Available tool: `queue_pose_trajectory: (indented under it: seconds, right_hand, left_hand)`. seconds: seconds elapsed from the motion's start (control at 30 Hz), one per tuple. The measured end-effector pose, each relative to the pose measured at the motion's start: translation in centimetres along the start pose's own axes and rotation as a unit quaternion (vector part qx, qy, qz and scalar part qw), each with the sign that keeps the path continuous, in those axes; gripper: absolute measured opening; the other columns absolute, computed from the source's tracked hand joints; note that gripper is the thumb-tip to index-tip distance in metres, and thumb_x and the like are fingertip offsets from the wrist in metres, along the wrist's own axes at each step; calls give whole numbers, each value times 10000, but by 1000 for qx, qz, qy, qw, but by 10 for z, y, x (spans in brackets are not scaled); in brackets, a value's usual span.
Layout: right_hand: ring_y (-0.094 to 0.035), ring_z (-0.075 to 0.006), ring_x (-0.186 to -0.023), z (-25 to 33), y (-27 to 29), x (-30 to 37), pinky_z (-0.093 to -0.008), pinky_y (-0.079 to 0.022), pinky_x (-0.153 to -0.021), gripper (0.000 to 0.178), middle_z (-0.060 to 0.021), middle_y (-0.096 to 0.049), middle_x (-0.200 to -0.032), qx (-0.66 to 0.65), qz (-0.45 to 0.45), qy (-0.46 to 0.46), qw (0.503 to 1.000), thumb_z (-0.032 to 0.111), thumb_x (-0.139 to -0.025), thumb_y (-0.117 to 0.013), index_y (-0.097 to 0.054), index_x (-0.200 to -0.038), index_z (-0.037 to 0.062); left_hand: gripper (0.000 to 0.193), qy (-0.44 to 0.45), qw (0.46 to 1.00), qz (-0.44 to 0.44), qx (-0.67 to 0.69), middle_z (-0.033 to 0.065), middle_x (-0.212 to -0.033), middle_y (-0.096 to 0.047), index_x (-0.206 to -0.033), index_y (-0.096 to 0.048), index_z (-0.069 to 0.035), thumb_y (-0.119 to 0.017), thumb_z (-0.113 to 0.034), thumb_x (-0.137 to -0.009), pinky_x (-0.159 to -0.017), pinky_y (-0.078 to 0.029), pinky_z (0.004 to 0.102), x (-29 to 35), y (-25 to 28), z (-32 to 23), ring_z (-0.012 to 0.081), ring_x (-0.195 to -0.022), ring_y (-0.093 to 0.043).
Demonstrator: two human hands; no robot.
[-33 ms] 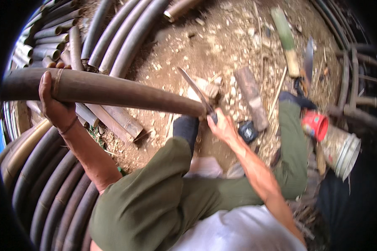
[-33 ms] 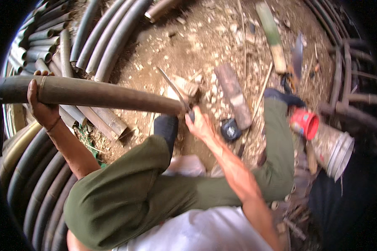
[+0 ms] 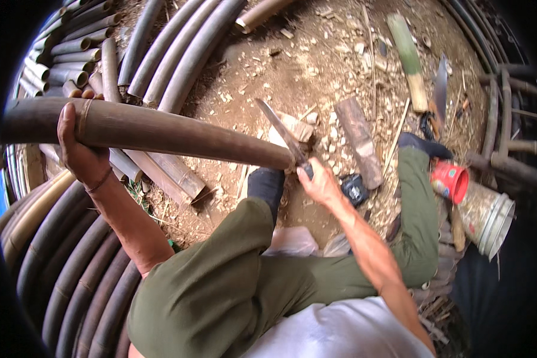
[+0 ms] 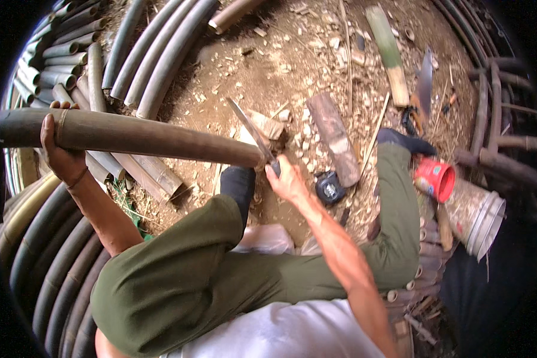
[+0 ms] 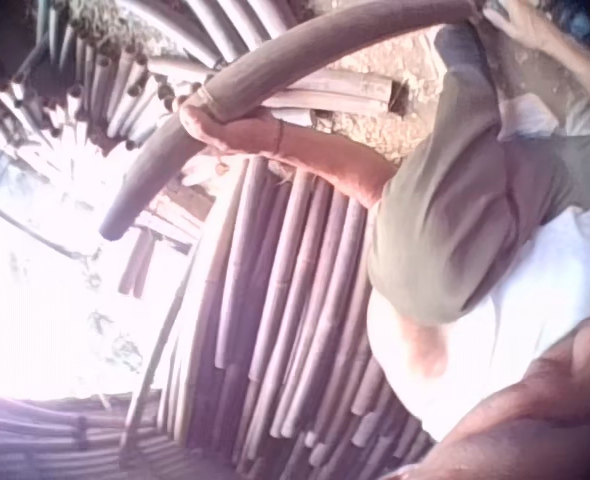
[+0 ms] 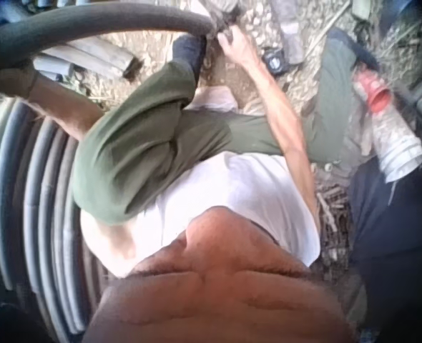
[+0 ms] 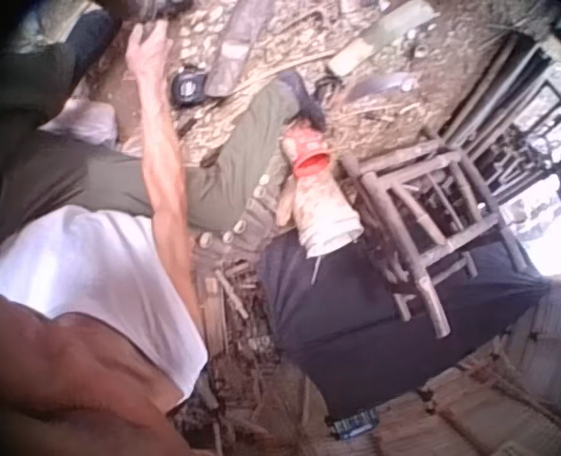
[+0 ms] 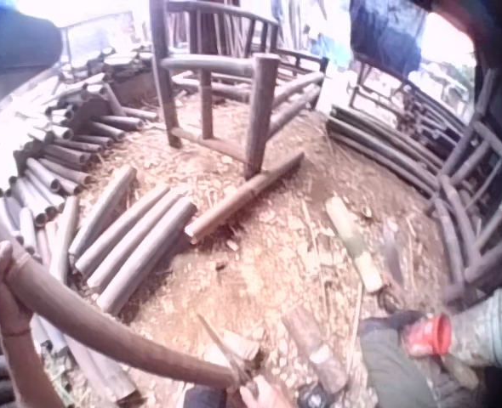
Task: The person shaves a long bamboo pole using a large knife while sitting on the ground among other bamboo poles.
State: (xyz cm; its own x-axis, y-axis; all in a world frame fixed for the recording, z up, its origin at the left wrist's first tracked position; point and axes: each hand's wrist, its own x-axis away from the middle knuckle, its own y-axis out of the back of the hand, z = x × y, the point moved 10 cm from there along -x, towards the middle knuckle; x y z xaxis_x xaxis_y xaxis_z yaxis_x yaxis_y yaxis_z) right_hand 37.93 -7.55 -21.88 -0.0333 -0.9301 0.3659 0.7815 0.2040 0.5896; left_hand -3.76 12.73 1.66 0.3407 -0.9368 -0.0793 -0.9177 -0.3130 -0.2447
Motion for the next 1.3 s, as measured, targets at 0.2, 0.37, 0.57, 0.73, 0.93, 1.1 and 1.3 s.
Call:
queue_pose_trajectory:
  seconds: [0.2,0.37,0.57,0.73,0.93,1.1,1.3]
  right_hand:
    - [-553,-111,-535,111,76,18,-273,-418,-449,309,-51,-555,-645,-259,-144,165,941,283,-948,-543,-485,-1021,-12]
    - [-667,-347,-672,-32,-25,20,-385,-516,-530,296,-213,-628,-696,99,61,-89,989,270,-908,-580,-476,-1002,9]
    - [-617,-218,-568,66,37,11,-340,-475,-505,349,-120,-585,-641,-186,-51,34,981,298,-937,-551,-503,-1042,-31]
    - [-590,-135,-536,40,31,26,-283,-465,-438,272,-71,-577,-644,-116,-192,192,955,240,-933,-549,-503,-1006,-19]
    - [-601,-443,-677,-26,-35,24,-481,-480,-595,302,-215,-585,-695,-41,26,-41,998,317,-905,-564,-478,-937,29]
    - [-628,-423,-701,-28,-20,21,-465,-489,-607,368,-228,-608,-736,-19,27,-49,998,354,-915,-547,-476,-1016,7]
    - [-654,-337,-657,70,40,25,-409,-508,-575,367,-201,-622,-740,-111,-68,38,991,278,-916,-581,-497,-1087,-35]
  left_hand:
    - [456,-1,1000,-20,-10,223,-1041,-630,-1166,-541,88,-589,-254,-870,-947,-450,418,14,16,-8,318,-982,-617]
    - [464,15,1000,6,-5,212,-1054,-623,-1188,-518,84,-568,-261,-882,-955,-445,418,6,4,6,309,-1004,-606]
    - [471,2,1000,-1,-5,199,-1070,-612,-1198,-492,84,-542,-272,-894,-969,-429,412,10,29,-8,309,-1025,-584]
    - [485,20,1000,9,10,218,-1091,-606,-1213,-487,80,-537,-279,-891,-983,-416,409,7,26,5,311,-1064,-574]
    - [493,109,993,1,53,221,-1110,-605,-1211,-495,70,-588,-265,-860,-969,-428,428,6,48,21,322,-1045,-584]
    - [432,48,994,-77,61,209,-1068,-621,-1159,-539,45,-621,-256,-861,-909,-474,425,-2,66,33,304,-969,-611]
    - [428,25,995,-88,-46,171,-1043,-627,-1124,-556,49,-601,-303,-884,-913,-459,395,13,46,15,271,-969,-601]
